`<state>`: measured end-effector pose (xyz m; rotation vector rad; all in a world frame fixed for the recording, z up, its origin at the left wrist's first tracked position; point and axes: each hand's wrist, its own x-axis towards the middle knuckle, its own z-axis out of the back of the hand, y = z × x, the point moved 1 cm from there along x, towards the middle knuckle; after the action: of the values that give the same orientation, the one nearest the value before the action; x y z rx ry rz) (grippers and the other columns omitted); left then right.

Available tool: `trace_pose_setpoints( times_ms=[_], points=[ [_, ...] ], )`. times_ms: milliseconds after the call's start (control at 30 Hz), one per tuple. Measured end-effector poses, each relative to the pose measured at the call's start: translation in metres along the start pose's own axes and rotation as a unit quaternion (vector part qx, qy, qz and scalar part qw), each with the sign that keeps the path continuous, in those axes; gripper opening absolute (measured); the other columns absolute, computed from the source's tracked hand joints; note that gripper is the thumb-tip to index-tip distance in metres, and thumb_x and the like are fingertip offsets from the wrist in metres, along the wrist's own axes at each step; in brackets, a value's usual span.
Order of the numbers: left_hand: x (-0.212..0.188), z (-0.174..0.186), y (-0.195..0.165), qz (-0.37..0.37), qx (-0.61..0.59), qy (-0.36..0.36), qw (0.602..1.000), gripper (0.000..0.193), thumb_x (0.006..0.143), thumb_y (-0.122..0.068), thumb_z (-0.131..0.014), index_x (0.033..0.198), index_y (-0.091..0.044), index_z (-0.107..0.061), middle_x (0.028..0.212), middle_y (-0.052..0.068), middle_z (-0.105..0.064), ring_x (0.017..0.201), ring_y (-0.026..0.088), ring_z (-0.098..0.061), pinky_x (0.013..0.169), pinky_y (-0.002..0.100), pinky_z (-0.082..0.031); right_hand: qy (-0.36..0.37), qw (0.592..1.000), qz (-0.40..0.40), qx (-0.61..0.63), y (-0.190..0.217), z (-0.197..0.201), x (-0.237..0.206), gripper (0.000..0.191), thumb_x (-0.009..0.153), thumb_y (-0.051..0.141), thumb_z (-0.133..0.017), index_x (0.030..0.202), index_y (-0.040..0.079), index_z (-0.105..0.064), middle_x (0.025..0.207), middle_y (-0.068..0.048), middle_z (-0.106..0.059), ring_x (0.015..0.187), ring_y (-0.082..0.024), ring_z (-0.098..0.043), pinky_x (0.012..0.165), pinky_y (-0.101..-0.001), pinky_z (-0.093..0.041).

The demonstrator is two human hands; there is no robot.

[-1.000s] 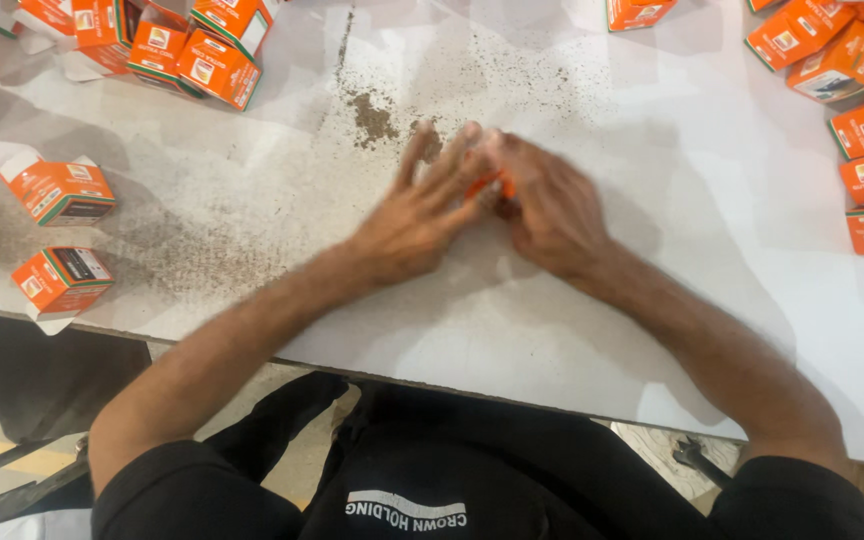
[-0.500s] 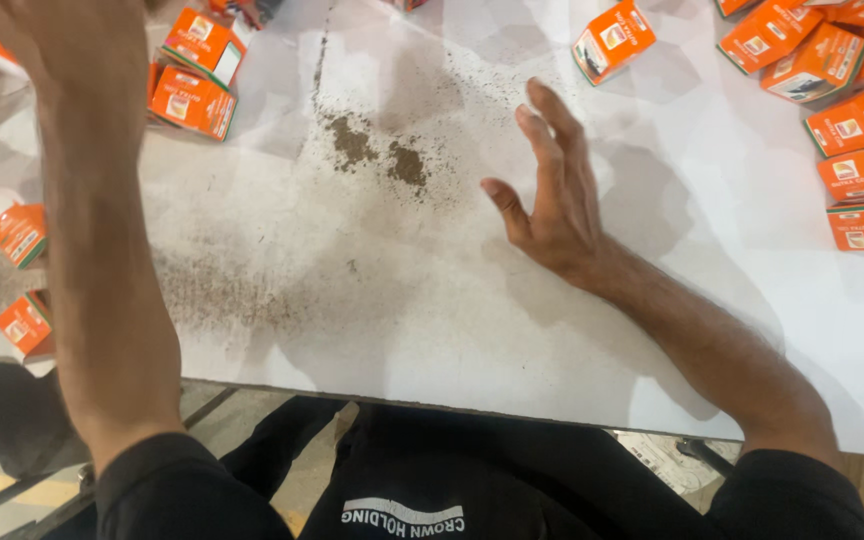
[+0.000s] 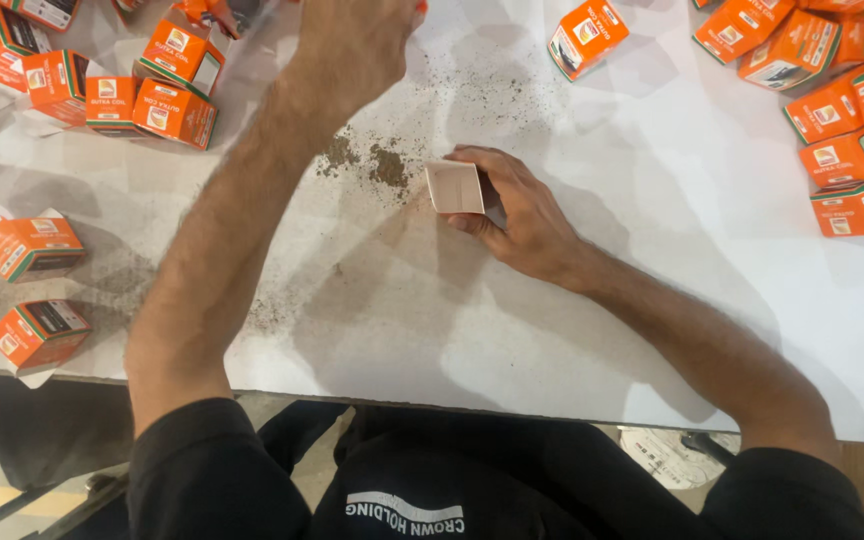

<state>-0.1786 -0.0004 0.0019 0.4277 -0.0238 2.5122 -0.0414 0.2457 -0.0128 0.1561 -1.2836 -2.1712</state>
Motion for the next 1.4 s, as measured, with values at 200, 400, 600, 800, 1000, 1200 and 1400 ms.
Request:
trace_pose_setpoints(
  times_ms=[200, 400, 600, 800, 1000, 1200, 1400],
  points=[
    [-0.058, -0.01, -0.012, 0.059, -0.059, 0.019, 0.996, 0.06, 0.08, -0.019, -0.083, 0.129, 0.006, -0.059, 0.117, 0.032, -0.059, 0.088, 0.037, -0.067, 0.067, 0.042, -0.054, -0.006, 0.997, 0.063, -0.052, -0.003, 0.003, -0.003, 0.072, 0.087, 0.015, -0.084, 0.148, 0.003, -0.049, 0.148, -0.019, -0.055, 0.135, -0.039, -0.056, 0.111, -0.0442, -0.049],
    [-0.095, 0.037, -0.038, 0.098, -0.217, -0.047, 0.97, 0.037, 0.093, 0.008, -0.073, 0.124, -0.003, -0.056, 0.116, 0.018, -0.065, 0.097, 0.029, -0.069, 0.067, 0.044, -0.058, -0.042, 0.997, 0.047, -0.051, -0.005, 0.005, -0.005, 0.063, 0.079, 0.024, -0.092, 0.131, 0.002, -0.064, 0.131, -0.013, -0.069, 0.124, -0.031, -0.065, 0.107, -0.0413, -0.052],
    [-0.118, 0.05, -0.111, -0.174, -0.187, -0.305, 0.917, 0.048, 0.095, -0.001, -0.088, 0.129, -0.003, -0.054, 0.115, 0.019, -0.064, 0.13, 0.038, -0.063, 0.096, 0.05, -0.06, -0.059, 0.993, 0.075, -0.065, -0.008, 0.003, -0.002, 0.06, 0.072, 0.011, -0.092, 0.126, 0.002, -0.066, 0.126, -0.014, -0.072, 0.119, -0.032, -0.067, 0.105, -0.0448, -0.051],
    [-0.118, 0.02, -0.116, -0.072, -0.19, -0.148, 0.968, 0.045, 0.09, -0.009, -0.086, 0.13, -0.004, -0.068, 0.123, 0.018, -0.067, 0.148, 0.043, -0.042, 0.124, 0.072, -0.025, -0.062, 0.994, 0.056, -0.074, -0.006, 0.002, -0.003, 0.06, 0.075, 0.002, -0.085, 0.13, 0.0, -0.063, 0.124, -0.016, -0.069, 0.121, -0.037, -0.063, 0.105, -0.0455, -0.049],
    [-0.104, 0.033, -0.133, 0.014, -0.166, -0.12, 0.979, 0.01, 0.099, -0.02, -0.079, 0.102, -0.012, -0.074, 0.145, 0.025, -0.045, 0.153, 0.051, -0.01, 0.119, 0.079, -0.002, -0.071, 0.988, 0.094, -0.1, -0.001, 0.0, -0.003, 0.059, 0.081, 0.004, -0.085, 0.134, 0.0, -0.06, 0.126, -0.014, -0.068, 0.123, -0.034, -0.063, 0.108, -0.046, -0.048],
    [-0.096, 0.029, -0.138, 0.129, -0.262, -0.117, 0.949, 0.011, 0.098, -0.013, -0.074, 0.104, -0.005, -0.076, 0.156, 0.029, -0.028, 0.147, 0.05, -0.03, 0.119, 0.068, -0.032, -0.069, 0.986, 0.111, -0.108, 0.001, 0.002, -0.001, 0.061, 0.079, 0.009, -0.09, 0.132, 0.0, -0.06, 0.126, -0.015, -0.068, 0.12, -0.034, -0.065, 0.103, -0.0465, -0.048],
    [-0.095, 0.01, -0.122, 0.284, -0.624, -0.028, 0.728, 0.044, 0.092, -0.011, -0.068, 0.128, 0.007, -0.049, 0.104, 0.019, -0.067, 0.081, 0.015, -0.076, 0.062, 0.021, -0.066, -0.076, 0.99, 0.071, -0.1, -0.001, -0.002, -0.008, 0.076, 0.078, 0.01, -0.091, 0.142, -0.003, -0.052, 0.127, -0.018, -0.068, 0.117, -0.037, -0.064, 0.098, -0.0462, -0.053]
  ],
)
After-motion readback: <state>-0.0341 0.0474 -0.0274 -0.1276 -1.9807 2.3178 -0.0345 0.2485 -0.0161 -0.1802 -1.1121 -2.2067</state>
